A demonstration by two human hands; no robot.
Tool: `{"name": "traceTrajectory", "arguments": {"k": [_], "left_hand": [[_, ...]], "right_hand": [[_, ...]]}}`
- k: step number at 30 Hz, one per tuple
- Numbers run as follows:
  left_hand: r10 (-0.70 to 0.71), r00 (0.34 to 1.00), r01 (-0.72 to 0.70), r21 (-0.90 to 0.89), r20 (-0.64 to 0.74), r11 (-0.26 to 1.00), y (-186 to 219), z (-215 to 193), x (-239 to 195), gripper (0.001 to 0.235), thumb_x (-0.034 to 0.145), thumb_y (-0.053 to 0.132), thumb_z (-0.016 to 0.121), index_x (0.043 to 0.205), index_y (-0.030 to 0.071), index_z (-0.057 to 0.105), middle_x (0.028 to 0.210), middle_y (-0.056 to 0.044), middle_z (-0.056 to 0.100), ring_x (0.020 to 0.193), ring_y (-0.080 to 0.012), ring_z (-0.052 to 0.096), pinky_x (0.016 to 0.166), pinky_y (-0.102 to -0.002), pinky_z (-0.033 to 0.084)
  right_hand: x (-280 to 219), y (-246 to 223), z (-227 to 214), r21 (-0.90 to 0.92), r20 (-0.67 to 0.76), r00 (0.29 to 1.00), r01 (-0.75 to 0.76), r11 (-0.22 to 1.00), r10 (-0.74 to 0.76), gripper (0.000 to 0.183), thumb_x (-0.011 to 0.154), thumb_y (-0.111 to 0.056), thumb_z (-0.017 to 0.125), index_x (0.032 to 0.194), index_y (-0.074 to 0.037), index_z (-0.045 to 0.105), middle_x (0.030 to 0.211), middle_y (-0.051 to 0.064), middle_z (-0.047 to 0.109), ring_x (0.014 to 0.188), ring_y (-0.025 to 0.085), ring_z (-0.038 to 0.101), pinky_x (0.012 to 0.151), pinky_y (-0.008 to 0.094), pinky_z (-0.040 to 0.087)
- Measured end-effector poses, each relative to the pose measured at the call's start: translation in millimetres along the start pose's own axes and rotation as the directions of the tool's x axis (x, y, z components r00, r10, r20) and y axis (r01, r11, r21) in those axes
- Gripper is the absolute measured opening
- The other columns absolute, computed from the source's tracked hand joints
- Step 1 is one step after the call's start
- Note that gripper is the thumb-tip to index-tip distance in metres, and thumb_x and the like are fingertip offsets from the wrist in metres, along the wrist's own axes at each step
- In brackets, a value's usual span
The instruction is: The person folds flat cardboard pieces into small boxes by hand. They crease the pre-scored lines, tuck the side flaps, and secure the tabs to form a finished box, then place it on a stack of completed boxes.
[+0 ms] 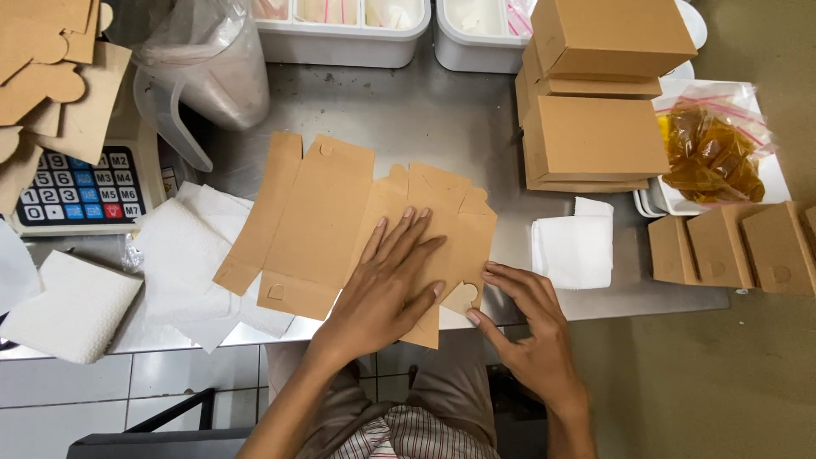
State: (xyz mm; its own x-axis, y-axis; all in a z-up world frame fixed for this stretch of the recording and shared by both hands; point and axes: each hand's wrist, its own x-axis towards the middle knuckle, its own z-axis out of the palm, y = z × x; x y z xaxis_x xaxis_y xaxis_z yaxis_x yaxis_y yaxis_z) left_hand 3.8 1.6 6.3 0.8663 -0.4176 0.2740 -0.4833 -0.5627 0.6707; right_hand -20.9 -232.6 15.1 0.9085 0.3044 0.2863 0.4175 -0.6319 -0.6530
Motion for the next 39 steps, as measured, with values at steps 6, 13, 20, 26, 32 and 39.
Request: {"name": "traceTrajectory", "arguments": {"k": [6,13,20,26,32,39], "left_hand": [[-0.011,1.000,0.011,-0.008,-0.010,1.000,2,-2,0,0.047,0.110,0.029,0.043,0.148,0.002,0.048,0.167,-0.023,0.029,0.159,-0.0363,0.021,0.129,-0.053,0.010],[-0.005,1.000,0.005,-0.007,-0.008,1.000,0,-1,-1,0.050,0.110,0.030,0.044,0.150,0.001,0.046,0.167,-0.023,0.029,0.159,-0.0359,0.019,0.130,-0.053,0.008],[-0.009,1.000,0.009,-0.011,-0.006,1.000,-3,1,-1,0.052,0.110,0.033,0.042,0.151,0.000,0.045,0.168,-0.022,0.026,0.159,-0.0348,0.018,0.131,-0.051,0.007],[-0.010,1.000,0.010,0.028,-0.007,1.000,-4,3,-2,0.054,0.110,0.036,0.039,0.151,0.002,0.046,0.168,-0.022,0.028,0.159,-0.0333,0.020,0.130,-0.050,0.008],[-0.001,0.999,0.002,0.017,-0.042,1.000,3,1,-1,0.051,0.108,0.033,0.046,0.148,0.001,0.049,0.166,-0.023,0.031,0.158,-0.0359,0.023,0.129,-0.052,0.011],[-0.003,1.000,0.003,0.011,-0.014,1.000,4,1,0,0.050,0.108,0.033,0.046,0.148,0.002,0.048,0.167,-0.022,0.031,0.158,-0.0350,0.022,0.129,-0.052,0.011]], "right_hand": [[7,-4,5,-0.061,-0.017,1.000,0.007,0.998,-0.008,0.047,0.087,-0.024,0.082,0.130,-0.012,0.068,0.132,0.003,0.068,0.123,0.020,0.060,0.108,0.035,0.049],[14,-1,13,-0.121,-0.014,0.999,0.048,0.992,-0.051,0.050,0.085,-0.028,0.085,0.130,-0.014,0.068,0.130,0.002,0.069,0.121,0.019,0.061,0.107,0.036,0.046],[20,-3,24,-0.184,-0.023,0.997,0.069,0.980,-0.074,0.045,0.089,-0.032,0.082,0.129,-0.017,0.069,0.128,-0.001,0.068,0.121,0.018,0.059,0.104,0.037,0.042],[19,-4,32,-0.212,-0.071,0.997,0.021,0.977,-0.037,0.042,0.088,-0.035,0.082,0.127,-0.021,0.071,0.128,-0.005,0.067,0.120,0.018,0.057,0.100,0.036,0.040],[7,-5,20,-0.096,-0.053,0.997,0.050,0.994,-0.056,0.038,0.092,-0.027,0.077,0.128,-0.016,0.070,0.134,0.000,0.067,0.124,0.020,0.060,0.106,0.038,0.048],[-6,0,10,0.043,-0.022,1.000,-0.004,0.999,0.005,0.038,0.094,-0.023,0.073,0.131,-0.015,0.069,0.141,0.003,0.064,0.132,0.020,0.057,0.112,0.039,0.047]]}}
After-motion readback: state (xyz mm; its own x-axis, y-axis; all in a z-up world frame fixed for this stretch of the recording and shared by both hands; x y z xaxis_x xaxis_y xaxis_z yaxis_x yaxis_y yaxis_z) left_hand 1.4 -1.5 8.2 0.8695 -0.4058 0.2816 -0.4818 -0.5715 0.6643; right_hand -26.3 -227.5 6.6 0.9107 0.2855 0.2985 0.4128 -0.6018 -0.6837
